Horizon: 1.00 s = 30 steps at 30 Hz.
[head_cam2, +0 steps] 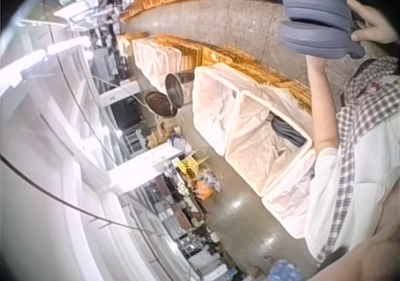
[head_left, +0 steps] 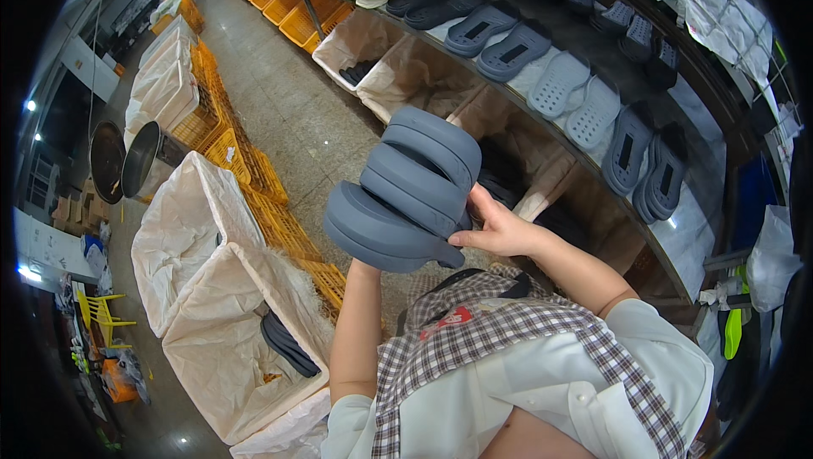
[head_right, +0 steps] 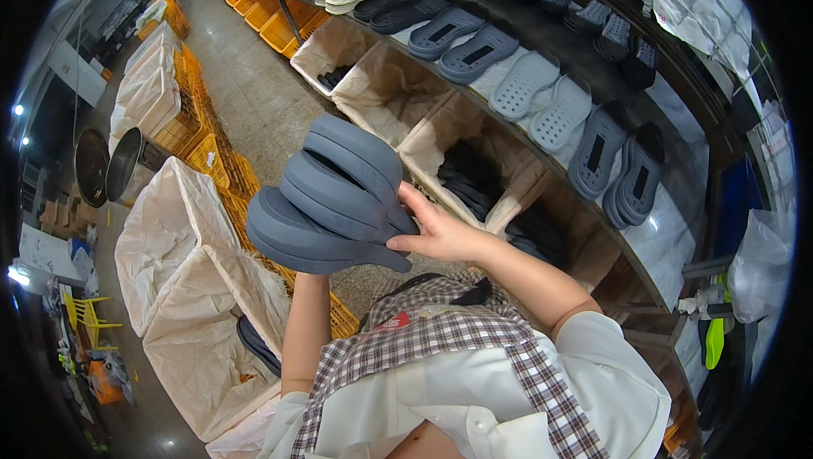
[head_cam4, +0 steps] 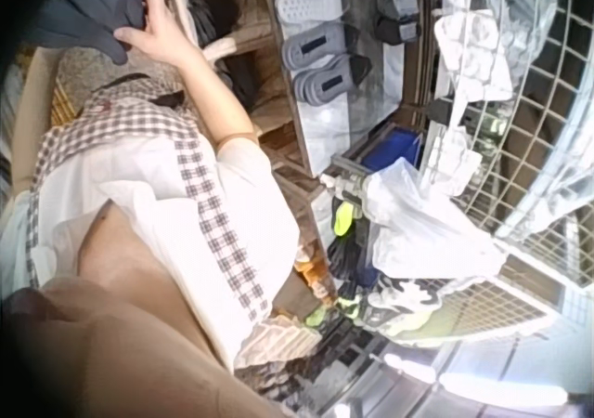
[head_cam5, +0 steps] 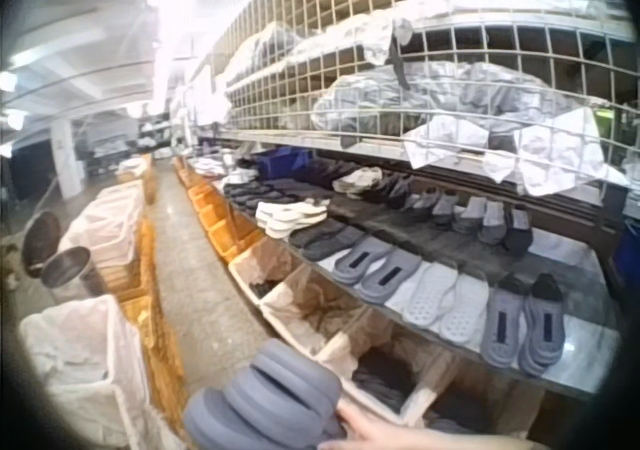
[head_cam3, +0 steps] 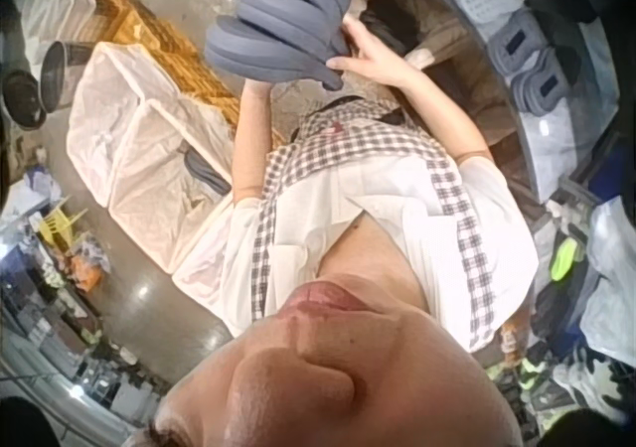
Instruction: The person picks up pairs of slippers from a shelf, turns them over to inspect the soles, and places them into white bins. They repeat this process with multiple pairs of black and gray slippers, moving them from the shelf to the bins.
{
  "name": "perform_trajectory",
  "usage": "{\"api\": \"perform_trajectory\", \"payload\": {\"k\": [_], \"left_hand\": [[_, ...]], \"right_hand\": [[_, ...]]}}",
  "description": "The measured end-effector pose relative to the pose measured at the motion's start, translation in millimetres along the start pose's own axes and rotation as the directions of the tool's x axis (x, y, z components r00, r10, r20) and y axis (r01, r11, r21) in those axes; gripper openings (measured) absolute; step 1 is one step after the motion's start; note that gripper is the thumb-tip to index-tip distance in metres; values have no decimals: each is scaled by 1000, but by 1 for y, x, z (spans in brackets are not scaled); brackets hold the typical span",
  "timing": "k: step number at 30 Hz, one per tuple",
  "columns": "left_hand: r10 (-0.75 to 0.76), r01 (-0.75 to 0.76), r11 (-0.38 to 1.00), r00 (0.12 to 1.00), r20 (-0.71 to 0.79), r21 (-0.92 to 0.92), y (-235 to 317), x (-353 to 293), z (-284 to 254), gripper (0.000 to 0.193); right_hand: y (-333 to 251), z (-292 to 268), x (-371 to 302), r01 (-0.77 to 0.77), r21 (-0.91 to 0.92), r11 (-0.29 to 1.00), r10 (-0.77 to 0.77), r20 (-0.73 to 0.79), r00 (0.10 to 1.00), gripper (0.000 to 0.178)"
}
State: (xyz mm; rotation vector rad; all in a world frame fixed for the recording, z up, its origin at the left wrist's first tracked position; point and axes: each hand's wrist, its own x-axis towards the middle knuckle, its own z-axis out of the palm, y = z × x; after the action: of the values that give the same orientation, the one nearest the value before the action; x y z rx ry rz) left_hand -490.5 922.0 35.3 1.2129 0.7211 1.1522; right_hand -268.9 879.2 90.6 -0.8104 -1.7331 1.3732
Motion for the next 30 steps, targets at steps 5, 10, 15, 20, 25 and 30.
{"api": "perform_trajectory", "payload": {"k": [5, 10, 15, 20, 25, 30], "left_hand": [[-33, 33, 998, 999, 17, -50, 5, -4, 13, 41], [-130, 119, 962, 991, -29, -247, 17, -17, 36, 41], [-300, 242, 640, 952, 52, -730, 24, -12, 40, 42], [-238, 213, 683, 969, 63, -698, 12, -11, 36, 49], [-212, 189, 678, 976, 58, -711, 5, -14, 37, 46], [-211, 205, 645, 974, 86, -736, 15, -17, 40, 43]], "right_hand": [[8, -6, 2, 158, -448, 880, -204, -56, 977, 83], [20, -34, 25, 452, -608, 653, -593, -39, 804, 56], [7, -27, -2, -91, 473, 876, 155, -99, 983, 32], [-2, 0, -11, -86, 597, 798, 169, -83, 982, 67], [-8, 7, -16, -49, 544, 838, 132, -115, 985, 72], [-7, 8, -20, -17, 584, 812, 119, -136, 984, 78]]}}
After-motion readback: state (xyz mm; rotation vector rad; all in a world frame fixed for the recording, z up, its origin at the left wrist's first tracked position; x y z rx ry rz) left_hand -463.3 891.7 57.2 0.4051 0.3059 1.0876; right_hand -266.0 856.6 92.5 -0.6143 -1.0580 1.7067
